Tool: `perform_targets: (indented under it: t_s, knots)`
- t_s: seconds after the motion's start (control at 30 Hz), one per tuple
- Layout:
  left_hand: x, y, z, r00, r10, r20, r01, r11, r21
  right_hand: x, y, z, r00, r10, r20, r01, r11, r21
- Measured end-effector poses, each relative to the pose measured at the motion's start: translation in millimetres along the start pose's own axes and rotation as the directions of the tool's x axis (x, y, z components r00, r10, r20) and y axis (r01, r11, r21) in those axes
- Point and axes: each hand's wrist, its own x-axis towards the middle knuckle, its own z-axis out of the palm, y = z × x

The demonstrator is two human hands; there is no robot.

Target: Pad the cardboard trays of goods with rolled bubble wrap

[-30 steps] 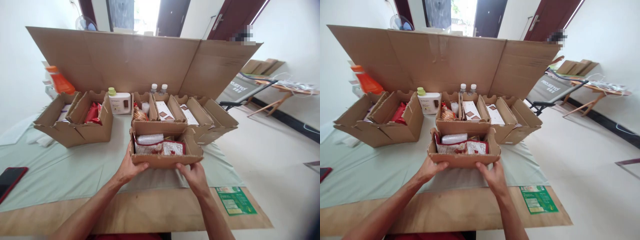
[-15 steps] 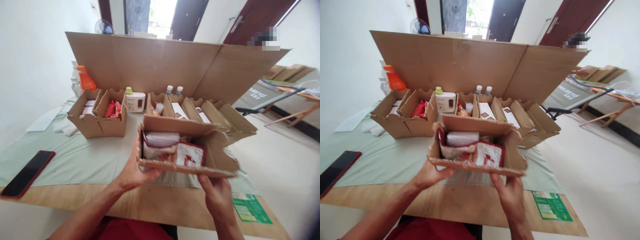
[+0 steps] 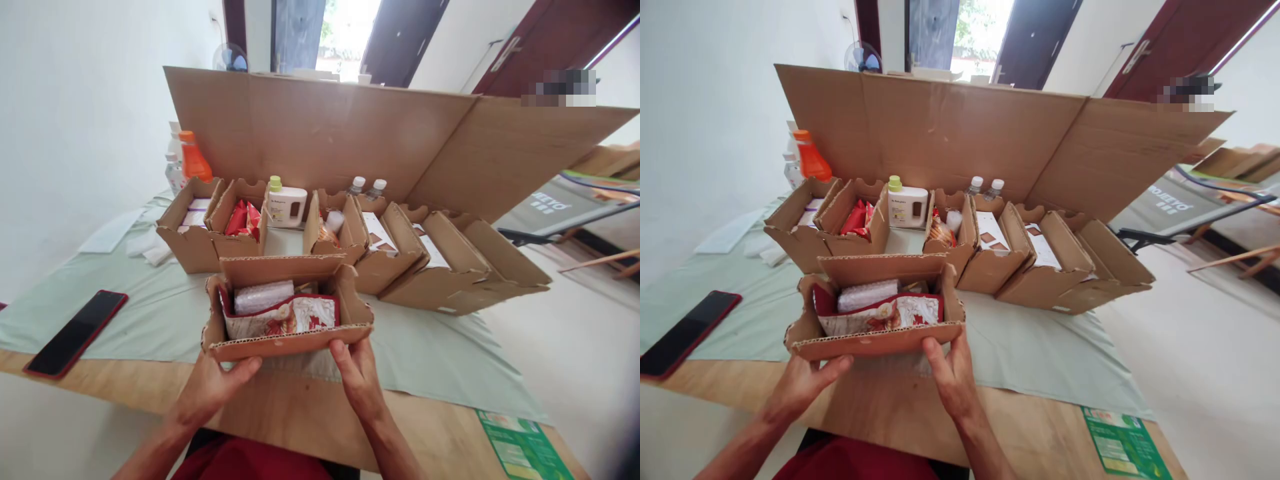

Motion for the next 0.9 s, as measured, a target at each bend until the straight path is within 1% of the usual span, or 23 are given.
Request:
perform_targets:
  t_s: [0.1,0.17,0.23,0.3,0.37,0.43,0.5,0.6,0.73,0.9]
  knots:
    - [-23,-10,0,0.996,-0.066,-0.053,0.068,0.997,0.033,13,13,17,0.997,0.008,0.080,-0.010,1.000,0.027]
    - [-36,-17,-3,0.990,-0.108,-0.093,0.112,0.993,0.037,28,16,32,0.994,0.014,0.106,-0.014,1.000,0.003]
    - [-47,-20,-2,0.984,-0.157,-0.088,0.158,0.987,0.001,44,18,45,0.997,0.022,0.071,-0.020,0.999,-0.038]
    - [-59,-19,3,0.980,-0.190,-0.050,0.187,0.980,-0.069,55,19,54,0.999,0.031,-0.006,-0.032,0.997,-0.074]
    - [-69,-16,11,0.982,-0.187,-0.022,0.182,0.974,-0.135,59,20,62,0.997,0.037,-0.070,-0.043,0.995,-0.085]
    - [-78,-13,18,0.982,-0.190,-0.019,0.184,0.969,-0.165,58,21,68,0.995,0.044,-0.092,-0.052,0.995,-0.085]
    - [-83,-13,20,0.979,-0.201,-0.025,0.194,0.967,-0.165,55,22,74,0.995,0.044,-0.091,-0.052,0.995,-0.086]
    - [-87,-18,17,0.978,-0.209,-0.027,0.203,0.967,-0.154,53,22,83,0.995,0.031,-0.098,-0.039,0.996,-0.081]
    - [-89,-24,15,0.975,-0.218,-0.036,0.210,0.966,-0.152,57,19,91,0.996,0.020,-0.087,-0.028,0.996,-0.084]
    - [-86,-19,25,0.991,-0.110,-0.081,0.095,0.981,-0.168,62,16,91,0.993,0.024,-0.114,-0.033,0.996,-0.077]
